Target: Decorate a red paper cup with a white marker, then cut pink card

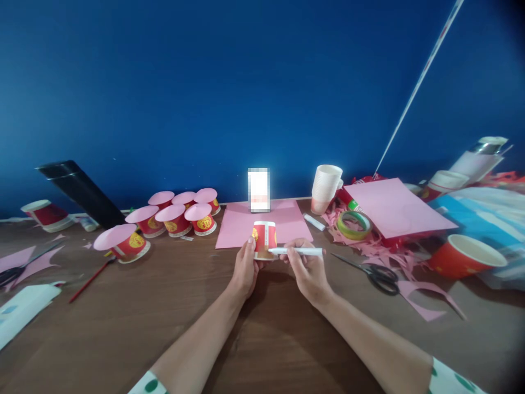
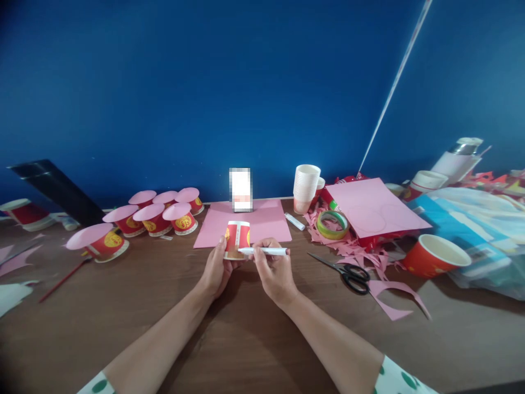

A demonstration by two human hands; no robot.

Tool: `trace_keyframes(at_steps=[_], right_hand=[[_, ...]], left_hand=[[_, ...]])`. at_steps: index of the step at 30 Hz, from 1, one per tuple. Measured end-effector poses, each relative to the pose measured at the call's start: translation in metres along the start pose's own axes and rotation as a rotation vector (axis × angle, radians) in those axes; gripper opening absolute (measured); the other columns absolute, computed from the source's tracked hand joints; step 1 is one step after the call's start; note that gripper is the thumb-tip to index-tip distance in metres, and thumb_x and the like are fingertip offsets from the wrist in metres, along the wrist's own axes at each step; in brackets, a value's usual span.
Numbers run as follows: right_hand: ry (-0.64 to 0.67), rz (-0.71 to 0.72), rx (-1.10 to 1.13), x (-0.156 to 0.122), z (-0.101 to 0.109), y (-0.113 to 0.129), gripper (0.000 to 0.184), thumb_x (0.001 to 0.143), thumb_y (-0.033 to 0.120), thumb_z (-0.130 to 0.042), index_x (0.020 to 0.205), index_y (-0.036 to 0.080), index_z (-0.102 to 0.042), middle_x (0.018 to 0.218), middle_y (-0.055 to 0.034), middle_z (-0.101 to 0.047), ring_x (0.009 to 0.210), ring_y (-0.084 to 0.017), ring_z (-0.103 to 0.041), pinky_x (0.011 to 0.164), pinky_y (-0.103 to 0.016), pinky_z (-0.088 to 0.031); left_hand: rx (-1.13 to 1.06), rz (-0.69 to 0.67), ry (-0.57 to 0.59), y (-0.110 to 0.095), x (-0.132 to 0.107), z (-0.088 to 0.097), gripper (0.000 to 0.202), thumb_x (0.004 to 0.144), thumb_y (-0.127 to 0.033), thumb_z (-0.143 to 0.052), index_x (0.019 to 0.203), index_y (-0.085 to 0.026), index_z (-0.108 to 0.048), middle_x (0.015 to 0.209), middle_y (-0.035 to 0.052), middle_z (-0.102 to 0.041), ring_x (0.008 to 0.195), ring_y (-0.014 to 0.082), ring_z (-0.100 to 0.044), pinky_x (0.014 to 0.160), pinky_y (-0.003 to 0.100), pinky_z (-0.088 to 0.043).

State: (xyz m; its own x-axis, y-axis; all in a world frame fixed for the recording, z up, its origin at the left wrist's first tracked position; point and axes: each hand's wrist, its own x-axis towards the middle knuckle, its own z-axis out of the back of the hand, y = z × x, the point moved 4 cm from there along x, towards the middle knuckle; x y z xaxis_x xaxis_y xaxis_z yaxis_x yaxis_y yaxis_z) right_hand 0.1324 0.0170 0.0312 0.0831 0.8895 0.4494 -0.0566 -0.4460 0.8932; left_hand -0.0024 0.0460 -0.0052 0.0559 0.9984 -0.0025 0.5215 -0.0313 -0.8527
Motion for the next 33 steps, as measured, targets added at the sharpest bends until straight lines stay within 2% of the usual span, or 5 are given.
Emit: trace_keyframes(at_steps=[11,17,23,27,33], right_hand=[[0.047,-0.016,-0.041,-0.0025,-0.0008,-0.0016,0.013,0.086,0.028,-0.048,0.080,0.018,-0.053,0.064,-0.0004,-0.059,0.057,-0.011,-0.055,0.054,-0.022,-0.043],[0.034,-0.003,-0.014,-0.0025,-0.0006,0.0005,0.012,0.087,0.027,-0.047,0.082,0.018,-0.052,0.066,-0.0004,-0.059,0.060,-0.012,-0.056,0.057,-0.022,-0.044],[0.053,0.022,-0.119,-0.0029,-0.0004,0.0021,0.013,0.086,0.026,-0.047,0.078,0.018,-0.054,0.062,0.0000,-0.058,0.054,-0.011,-0.052,0.052,-0.022,-0.041],[0.037,0.028,-0.087,-0.0028,-0.0008,0.0031,0.013,0.086,0.027,-0.047,0.080,0.018,-0.054,0.065,-0.0013,-0.059,0.059,-0.013,-0.055,0.055,-0.023,-0.042],[0.055,-0.008,-0.076,-0.0021,-0.0002,0.0002,0.014,0.085,0.027,-0.048,0.077,0.018,-0.054,0.061,0.0005,-0.057,0.054,-0.011,-0.051,0.053,-0.022,-0.041]], left_hand=[[-0.001,-0.014,-0.006,0.0005,0.0003,0.0009,0.041,0.077,-0.051,-0.050,0.091,-0.013,-0.058,0.080,0.0070,-0.065,0.073,0.0179,-0.062,0.066,0.030,-0.046],[0.004,-0.003,0.005,0.0003,-0.0002,-0.0002,0.039,0.079,-0.050,-0.047,0.091,-0.015,-0.057,0.083,0.0065,-0.065,0.074,0.0173,-0.062,0.065,0.029,-0.046],[0.015,-0.022,0.004,-0.0002,0.0000,0.0001,0.037,0.079,-0.048,-0.048,0.089,-0.014,-0.057,0.083,0.0069,-0.065,0.074,0.0172,-0.062,0.065,0.028,-0.046],[0.009,-0.022,0.004,-0.0010,-0.0002,-0.0008,0.039,0.077,-0.050,-0.050,0.089,-0.014,-0.057,0.080,0.0064,-0.065,0.073,0.0175,-0.062,0.066,0.029,-0.046],[0.012,-0.020,-0.012,0.0001,0.0003,0.0007,0.037,0.078,-0.048,-0.050,0.089,-0.014,-0.058,0.076,0.0051,-0.064,0.072,0.0174,-0.062,0.067,0.030,-0.046]])
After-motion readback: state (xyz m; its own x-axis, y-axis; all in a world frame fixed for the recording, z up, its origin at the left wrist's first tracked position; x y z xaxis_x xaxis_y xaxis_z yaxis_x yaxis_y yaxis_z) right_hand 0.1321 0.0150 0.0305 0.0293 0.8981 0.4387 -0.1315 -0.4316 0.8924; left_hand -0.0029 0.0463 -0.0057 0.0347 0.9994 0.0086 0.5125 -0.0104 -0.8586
